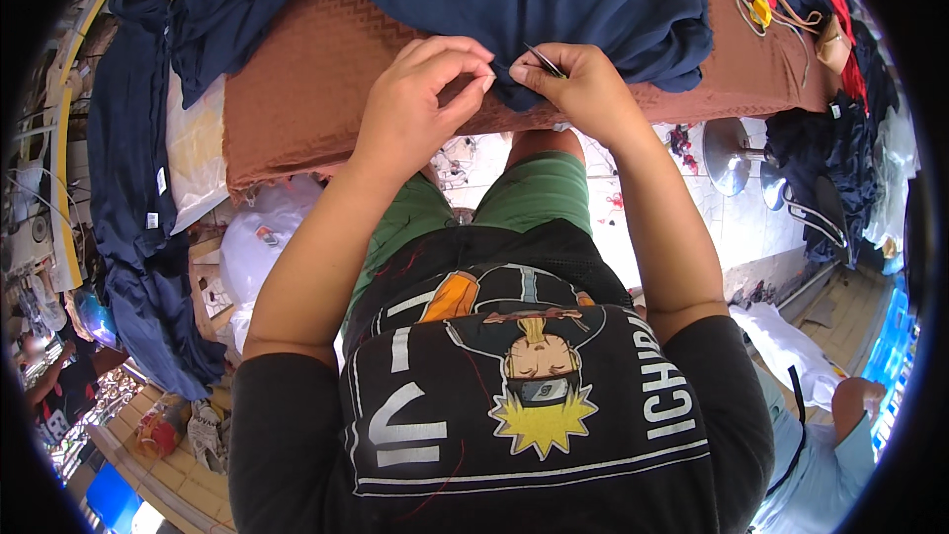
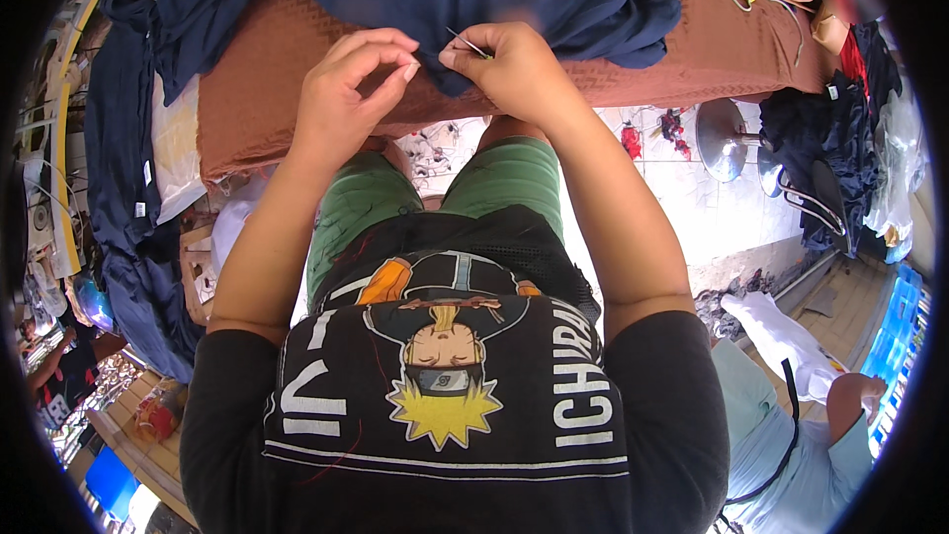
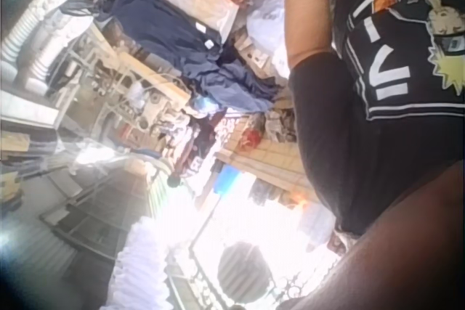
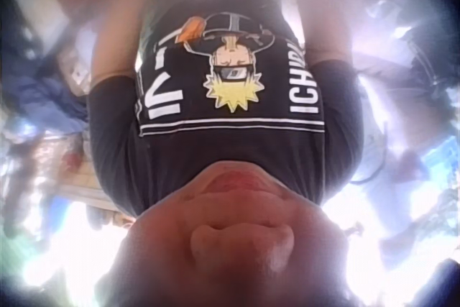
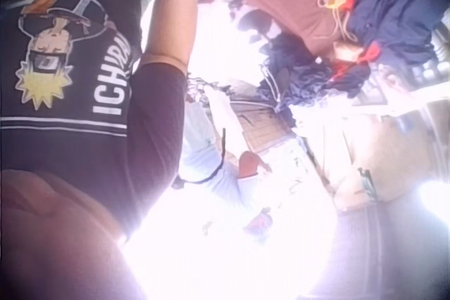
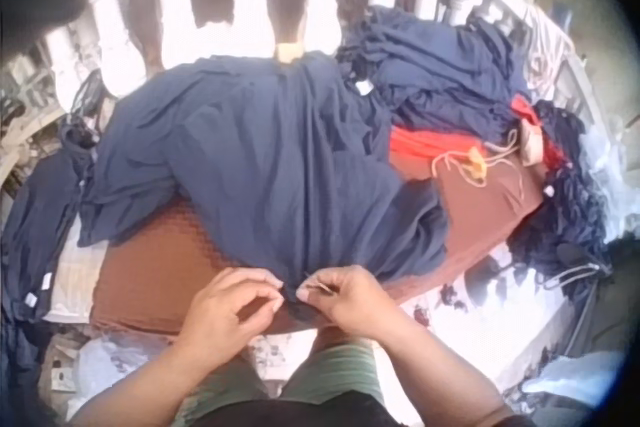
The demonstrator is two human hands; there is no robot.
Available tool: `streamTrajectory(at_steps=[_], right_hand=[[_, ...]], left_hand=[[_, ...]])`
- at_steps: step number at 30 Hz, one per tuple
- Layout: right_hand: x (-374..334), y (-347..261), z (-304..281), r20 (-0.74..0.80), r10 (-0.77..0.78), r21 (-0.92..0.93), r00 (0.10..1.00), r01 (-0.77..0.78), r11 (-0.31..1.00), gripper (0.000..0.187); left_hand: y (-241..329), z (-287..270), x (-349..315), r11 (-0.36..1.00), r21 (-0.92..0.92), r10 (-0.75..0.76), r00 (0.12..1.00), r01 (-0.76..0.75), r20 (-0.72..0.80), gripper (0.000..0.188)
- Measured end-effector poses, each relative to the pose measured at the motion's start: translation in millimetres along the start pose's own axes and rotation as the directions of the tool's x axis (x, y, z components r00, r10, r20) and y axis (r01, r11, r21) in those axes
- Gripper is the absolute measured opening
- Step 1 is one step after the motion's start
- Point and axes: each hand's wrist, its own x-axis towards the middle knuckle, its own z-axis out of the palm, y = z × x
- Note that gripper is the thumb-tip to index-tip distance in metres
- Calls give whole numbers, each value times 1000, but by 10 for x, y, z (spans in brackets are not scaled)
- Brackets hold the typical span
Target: The person trims threads from dark blue shirts using snips and then places the shirts into a large white plastic bag.
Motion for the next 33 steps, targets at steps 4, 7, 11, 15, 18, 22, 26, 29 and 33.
streamTrajectory(at_steps=[4, 7, 11, 15, 18, 22, 26, 29, 33], right_hand=[[-93, -272, -59, 36, 39, -103, 999, -35, 994, 19], [-212, -520, -94, -32, -265, -385, 964, 233, 893, 19], [-246, -586, -143, 68, -449, -485, 891, 422, 766, 19], [-232, -622, -98, 127, -445, -574, 887, 431, 696, 19], [-228, -644, -65, 151, -470, -626, 870, 452, 635, 18], [-223, -634, -120, 137, -511, -660, 849, 463, 591, 19], [-264, -634, -349, -65, -435, -509, 898, 345, 789, 20], [-287, -487, -354, -180, -209, -220, 961, 168, 961, 25], [-220, -128, -120, -77, -234, -291, 969, 202, 935, 35]], left_hand=[[-46, -12, 53, 926, -248, -237, 949, 285, 206, 11], [-108, -37, 78, 872, -356, -260, 934, 336, 244, 14], [-127, -51, 76, 867, -373, -251, 935, 332, 250, 15], [-85, -62, 71, 857, -368, -287, 927, 361, 241, 15], [-52, -91, 57, 866, -332, -313, 923, 373, 223, 14], [57, -512, 165, 942, 333, -260, 707, 36, 658, 15], [365, -683, 269, 800, 586, -528, 612, 127, 589, 18], [116, -453, 190, 868, 458, 31, 942, -191, 335, 19], [-90, -42, 239, 821, 456, 279, 938, -345, 207, 16]])
